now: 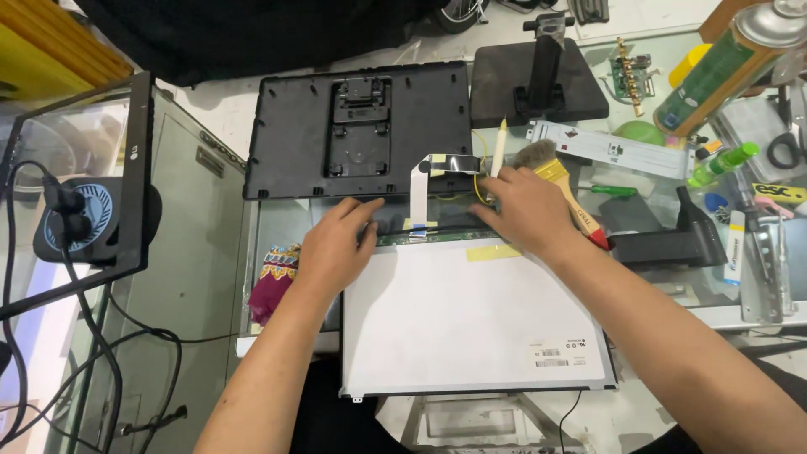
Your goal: Cleaning an LCD screen and repairing the ribbon cable connection using a precision tool
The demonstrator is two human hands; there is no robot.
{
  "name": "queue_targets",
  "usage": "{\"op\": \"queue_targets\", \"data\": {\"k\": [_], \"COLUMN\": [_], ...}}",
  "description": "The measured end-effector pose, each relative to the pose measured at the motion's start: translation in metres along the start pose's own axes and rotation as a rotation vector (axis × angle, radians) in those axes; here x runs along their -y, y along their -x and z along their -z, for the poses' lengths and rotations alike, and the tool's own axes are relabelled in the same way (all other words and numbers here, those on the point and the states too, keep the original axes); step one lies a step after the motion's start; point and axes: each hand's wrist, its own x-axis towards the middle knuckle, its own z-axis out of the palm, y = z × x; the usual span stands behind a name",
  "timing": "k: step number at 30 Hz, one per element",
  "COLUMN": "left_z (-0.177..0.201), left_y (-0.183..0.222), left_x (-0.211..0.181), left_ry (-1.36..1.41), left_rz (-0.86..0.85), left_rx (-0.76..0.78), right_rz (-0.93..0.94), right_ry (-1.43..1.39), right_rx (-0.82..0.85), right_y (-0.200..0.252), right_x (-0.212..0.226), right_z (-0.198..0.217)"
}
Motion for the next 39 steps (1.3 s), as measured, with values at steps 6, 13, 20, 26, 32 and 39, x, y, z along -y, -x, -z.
{"op": "queue_targets", "data": {"k": [6, 13, 20, 26, 32, 39], "left_z": [0.002, -0.011, -0.01, -0.006, 0.028, 0.027], "left_y": [-0.006, -0.011, -0.008, -0.003, 0.009, -0.007], "left_x": [-0.017, -0.004, -0.003, -0.022, -0.117, -0.153], "left_ry": [-0.06, -0.038, 0.042, -0.018, 0.273, 0.821], "left_rz": [0.097, 0.145, 0.206, 0.059, -0.197, -0.116], "left_rx": [0.011, 0.045, 0.127, -0.034, 0.046, 0.589], "right_rz": [0.04, -0.121, -0.089, -0.163, -0.326, -0.221], "right_ry": [-0.05, -0.236, -0.769, -0.906, -0.821, -1.256], "right_rx": [-0.037, -0.349, -0.557, -0.487, -0.148, 0.43], "right_y": [0.002, 0.013, 0.029, 0.058, 0.073, 0.034], "right_x": [-0.044, -0.084, -0.101, -0.095, -0.01, 0.037], "right_z": [-0.008, 0.032, 0.091, 0.158, 0.206, 0.191]}}
